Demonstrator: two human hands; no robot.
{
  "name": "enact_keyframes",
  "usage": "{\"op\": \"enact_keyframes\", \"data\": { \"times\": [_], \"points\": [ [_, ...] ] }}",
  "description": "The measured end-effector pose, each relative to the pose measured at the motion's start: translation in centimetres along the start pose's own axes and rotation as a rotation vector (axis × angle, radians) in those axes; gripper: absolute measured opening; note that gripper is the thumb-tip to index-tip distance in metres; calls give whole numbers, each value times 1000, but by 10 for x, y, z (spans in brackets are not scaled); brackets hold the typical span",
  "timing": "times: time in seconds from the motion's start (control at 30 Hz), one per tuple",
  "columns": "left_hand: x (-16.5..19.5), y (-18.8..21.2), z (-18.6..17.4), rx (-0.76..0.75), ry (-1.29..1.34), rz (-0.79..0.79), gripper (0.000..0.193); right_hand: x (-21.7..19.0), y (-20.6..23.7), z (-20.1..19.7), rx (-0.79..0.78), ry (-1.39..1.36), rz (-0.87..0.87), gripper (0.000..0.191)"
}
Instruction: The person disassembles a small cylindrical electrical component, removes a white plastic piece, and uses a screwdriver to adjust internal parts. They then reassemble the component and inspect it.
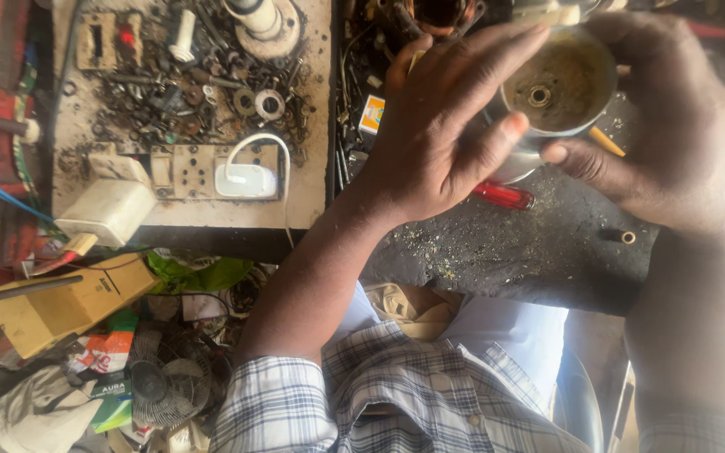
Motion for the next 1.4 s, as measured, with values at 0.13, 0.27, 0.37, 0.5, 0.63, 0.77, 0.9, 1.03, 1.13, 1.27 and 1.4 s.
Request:
{"op": "enact_keyframes", "data": {
  "times": [0.13, 0.27, 0.37, 0.5, 0.63, 0.77, 0.9, 1.03, 1.13, 1.27, 1.4],
  "points": [
    [3, -4, -4, 41, -5, 14, 66, -3, -6, -2, -55, -216, -50, 76],
    [9, -15, -18, 64, 56, 40, 67, 1, -7, -7, -39, -187, -19, 73],
    [18, -21, -33, 74, 51, 39, 66, -2, -9, -13, -21, -94, -28, 75],
    [32, -29, -47, 123, 22, 61, 72, -8, -10, -20, 6, -20, -15, 81],
    [35, -28, -50, 156, 23, 41, 73, -12, -6, -19, -2, -25, -9, 80],
    [34, -26, -50, 146, 77, 53, 69, -5, -6, -17, -6, 39, 56, 82],
    [31, -28, -49, 131, 94, 66, 69, -9, -12, -15, 40, -5, -34, 84],
    [29, -26, -43, 138, 33, 66, 75, -9, -12, -19, 34, 75, -18, 85],
    [23, -23, -37, 129, 11, 53, 75, -11, -9, -15, -22, 70, -37, 85],
    [19, -18, -38, 154, 59, 43, 79, -7, -11, -8, 12, 98, -26, 82],
    [20, -19, -39, 137, 60, 50, 79, -6, -15, -11, 34, 27, -52, 81]
  ]
}}
Point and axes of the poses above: each hand's wrist, its own y-axis away from the middle knuckle, its own z-axis out of the palm, x = y × z, the point moved 7 cm from there along -y, towards the middle knuckle, and after that the axes turned 6 degrees about -y, right-handed, at the moved point
